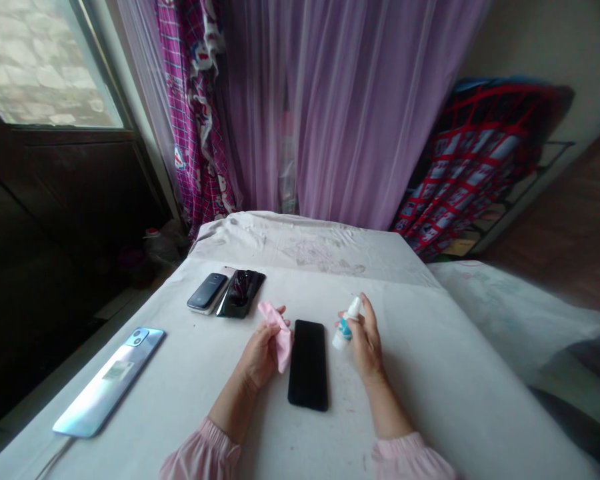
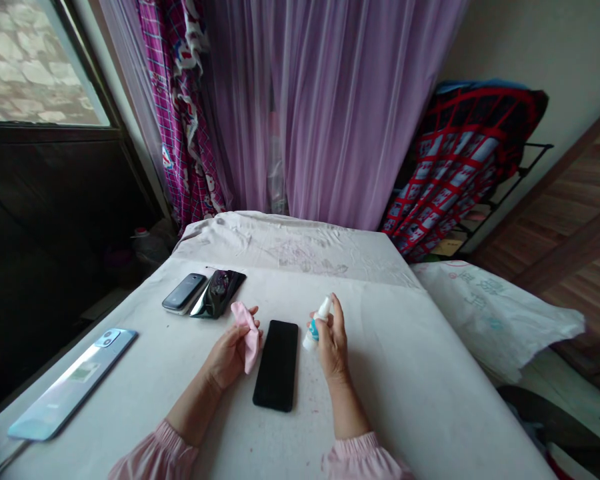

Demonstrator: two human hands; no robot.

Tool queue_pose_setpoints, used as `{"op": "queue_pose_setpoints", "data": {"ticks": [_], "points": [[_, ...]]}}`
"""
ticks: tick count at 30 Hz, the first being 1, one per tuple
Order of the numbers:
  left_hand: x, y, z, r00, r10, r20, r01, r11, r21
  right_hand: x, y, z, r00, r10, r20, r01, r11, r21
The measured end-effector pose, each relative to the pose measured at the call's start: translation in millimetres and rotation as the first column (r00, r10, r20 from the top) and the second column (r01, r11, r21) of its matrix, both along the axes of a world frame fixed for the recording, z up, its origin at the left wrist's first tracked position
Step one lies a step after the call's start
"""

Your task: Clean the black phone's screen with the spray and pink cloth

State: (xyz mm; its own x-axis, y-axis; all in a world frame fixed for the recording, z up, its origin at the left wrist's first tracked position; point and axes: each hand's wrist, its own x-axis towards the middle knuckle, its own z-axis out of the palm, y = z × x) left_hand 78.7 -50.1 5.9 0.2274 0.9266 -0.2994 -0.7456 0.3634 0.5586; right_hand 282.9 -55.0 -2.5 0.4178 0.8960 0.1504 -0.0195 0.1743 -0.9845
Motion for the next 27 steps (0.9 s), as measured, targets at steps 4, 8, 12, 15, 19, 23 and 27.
{"op": "queue_pose_setpoints", "data": {"ticks": [4,8,12,15,19,23,27], "points": [[1,-3,2.3,0.992,-0.019,-0.128,0.024,0.999,0.043,-5,-19,11.4,0.986,0.046,-0.162,-0.05,0.999,-0.022],[0,-8,5.9,0.973,-0.068,-0.22,0.089,0.992,0.084,-6,-37,12.7,0.972,0.116,-0.204,-0.126,0.991,-0.038],[7,-15,11.3,0.951,-0.123,-0.284,0.16,0.981,0.113,-10,-54,10.5,0.971,0.238,-0.035,-0.24,0.968,-0.078],[19,-24,19.3,0.93,-0.191,-0.314,0.242,0.961,0.134,-17,-63,11.5,0.935,0.292,0.2,-0.288,0.956,-0.047],[32,-35,30.4,0.91,-0.242,-0.337,0.312,0.935,0.171,-27,-67,14.0,0.869,0.347,0.351,-0.348,0.935,-0.064],[37,-33,35.6,0.912,-0.193,-0.361,0.272,0.945,0.181,-30,-68,11.6,0.885,0.361,0.294,-0.361,0.931,-0.055],[29,-4,38.4,0.912,-0.073,-0.403,0.149,0.976,0.161,-27,-70,6.1,0.893,0.419,0.163,-0.406,0.908,-0.106]]}}
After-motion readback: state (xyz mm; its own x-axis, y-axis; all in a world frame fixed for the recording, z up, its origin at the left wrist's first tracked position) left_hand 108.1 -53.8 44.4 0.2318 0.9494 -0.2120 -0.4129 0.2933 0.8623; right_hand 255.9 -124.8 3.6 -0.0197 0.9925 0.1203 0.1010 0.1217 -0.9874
